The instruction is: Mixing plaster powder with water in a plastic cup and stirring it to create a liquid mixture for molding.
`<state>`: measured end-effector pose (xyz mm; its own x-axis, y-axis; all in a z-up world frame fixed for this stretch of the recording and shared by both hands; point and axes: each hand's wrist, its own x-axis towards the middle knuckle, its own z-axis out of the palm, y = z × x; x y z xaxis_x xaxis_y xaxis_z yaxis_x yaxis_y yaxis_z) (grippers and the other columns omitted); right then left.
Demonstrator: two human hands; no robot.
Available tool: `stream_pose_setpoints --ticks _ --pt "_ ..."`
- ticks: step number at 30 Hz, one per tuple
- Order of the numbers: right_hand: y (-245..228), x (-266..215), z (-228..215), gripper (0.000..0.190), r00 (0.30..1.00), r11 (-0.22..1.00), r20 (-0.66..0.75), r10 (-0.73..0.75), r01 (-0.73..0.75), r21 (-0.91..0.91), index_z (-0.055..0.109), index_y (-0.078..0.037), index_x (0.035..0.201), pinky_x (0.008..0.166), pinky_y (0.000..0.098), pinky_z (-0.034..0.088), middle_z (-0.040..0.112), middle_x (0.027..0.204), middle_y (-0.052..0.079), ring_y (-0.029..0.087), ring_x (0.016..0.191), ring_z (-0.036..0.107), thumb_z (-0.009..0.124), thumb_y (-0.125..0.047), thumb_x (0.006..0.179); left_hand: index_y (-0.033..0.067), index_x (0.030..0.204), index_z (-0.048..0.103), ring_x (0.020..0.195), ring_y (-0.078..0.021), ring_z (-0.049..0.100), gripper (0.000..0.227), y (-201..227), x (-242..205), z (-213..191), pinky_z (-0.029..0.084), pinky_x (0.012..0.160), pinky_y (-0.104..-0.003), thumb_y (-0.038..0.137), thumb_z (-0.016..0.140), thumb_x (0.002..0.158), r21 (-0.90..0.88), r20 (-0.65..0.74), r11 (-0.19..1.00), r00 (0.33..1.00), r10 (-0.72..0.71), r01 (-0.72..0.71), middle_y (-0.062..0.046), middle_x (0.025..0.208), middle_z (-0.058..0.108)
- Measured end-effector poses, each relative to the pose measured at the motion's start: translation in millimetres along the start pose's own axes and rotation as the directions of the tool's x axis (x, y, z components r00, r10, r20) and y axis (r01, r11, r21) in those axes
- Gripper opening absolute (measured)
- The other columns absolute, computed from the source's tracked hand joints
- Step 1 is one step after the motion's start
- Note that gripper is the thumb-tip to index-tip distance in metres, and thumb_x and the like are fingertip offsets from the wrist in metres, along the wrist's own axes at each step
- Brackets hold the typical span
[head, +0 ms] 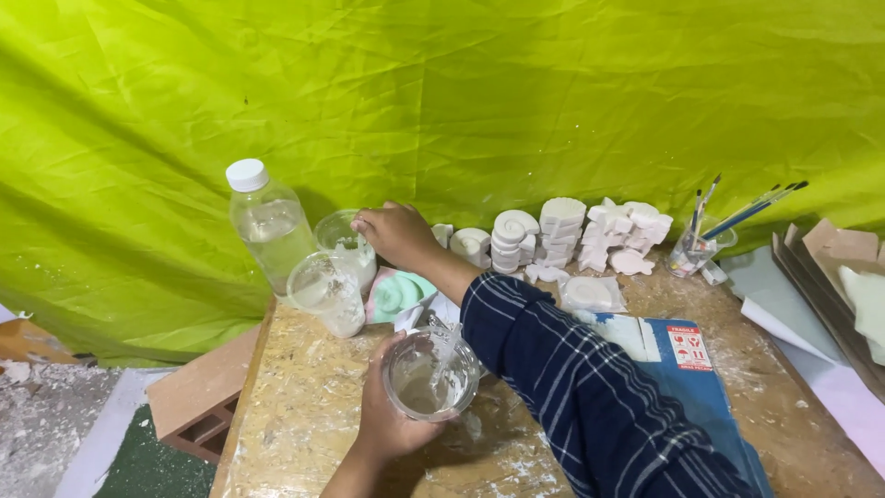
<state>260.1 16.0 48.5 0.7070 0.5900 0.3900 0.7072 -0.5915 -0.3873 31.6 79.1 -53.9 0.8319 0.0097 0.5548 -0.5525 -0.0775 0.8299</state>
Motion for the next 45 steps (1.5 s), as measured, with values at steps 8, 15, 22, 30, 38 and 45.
stream_pose_setpoints --ticks 8,15,22,30,38,45 --pt "0 -2 -7 0.036 0.993 0.984 -0.075 0.093 -0.080 0.162 0.060 -0.012 0.081 0.054 0.0372 0.035 0.057 0.065 0.002 0.019 0.059 0.052 0.049 -0.034 0.107 0.0049 0.144 0.038 0.121 -0.0313 0.068 0.109 2 1 0 0.056 0.105 -0.044 0.038 0.097 0.058 -0.024 0.002 1.000 1.000 -0.010 0.010 -0.018 0.133 0.060" --pt "-8 -3 -17 0.034 0.967 0.905 -0.066 0.247 -0.207 0.371 0.072 -0.015 0.088 0.045 0.0284 0.033 0.077 0.089 -0.001 0.008 0.044 0.040 0.051 -0.036 0.105 0.0072 0.145 0.035 0.117 -0.0295 0.069 0.113 -5 -1 -4 0.057 0.103 -0.041 0.039 0.098 0.057 0.080 -0.009 0.997 1.000 -0.003 0.004 -0.017 0.131 0.062" --pt "-3 0 -16 0.032 0.936 0.849 -0.068 0.346 -0.282 0.447 0.075 -0.013 0.107 0.045 0.0276 0.033 0.079 0.097 0.001 0.007 0.043 0.039 0.053 -0.036 0.103 0.0065 0.145 0.033 0.116 -0.0302 0.069 0.109 3 6 -2 0.056 0.103 -0.042 0.040 0.095 0.062 0.082 -0.055 0.997 0.998 0.005 -0.001 -0.019 0.127 0.065" --pt "11 -1 -8 0.033 0.862 0.724 -0.066 0.503 -0.378 0.577 0.073 -0.014 0.115 0.056 0.0261 0.050 0.080 0.098 -0.002 0.007 0.050 0.051 0.049 -0.034 0.105 0.0067 0.146 0.034 0.121 -0.0313 0.067 0.109 14 6 -2 0.052 0.107 -0.044 0.043 0.094 0.062 0.067 -0.050 0.996 0.997 -0.059 0.062 -0.018 0.130 0.065" --pt "18 -7 -7 0.032 0.794 0.627 -0.069 0.603 -0.420 0.656 0.074 -0.016 0.114 0.062 0.0275 0.048 0.080 0.099 -0.003 0.014 0.072 0.068 0.050 -0.035 0.104 0.0041 0.148 0.031 0.119 -0.0316 0.068 0.116 2 4 -4 0.053 0.107 -0.044 0.044 0.095 0.060 0.113 -0.054 0.993 0.998 -0.014 0.020 -0.018 0.130 0.064" --pt "19 -18 -15 0.037 0.732 0.523 -0.058 0.678 -0.426 0.738 0.071 -0.015 0.120 0.052 0.0231 0.042 0.079 0.105 -0.001 0.009 0.070 0.060 0.051 -0.040 0.103 0.0055 0.149 0.029 0.127 -0.0324 0.060 0.113 21 11 -3 0.049 0.111 -0.045 0.046 0.090 0.064 0.051 -0.079 0.998 0.996 -0.038 0.042 -0.020 0.139 0.053"
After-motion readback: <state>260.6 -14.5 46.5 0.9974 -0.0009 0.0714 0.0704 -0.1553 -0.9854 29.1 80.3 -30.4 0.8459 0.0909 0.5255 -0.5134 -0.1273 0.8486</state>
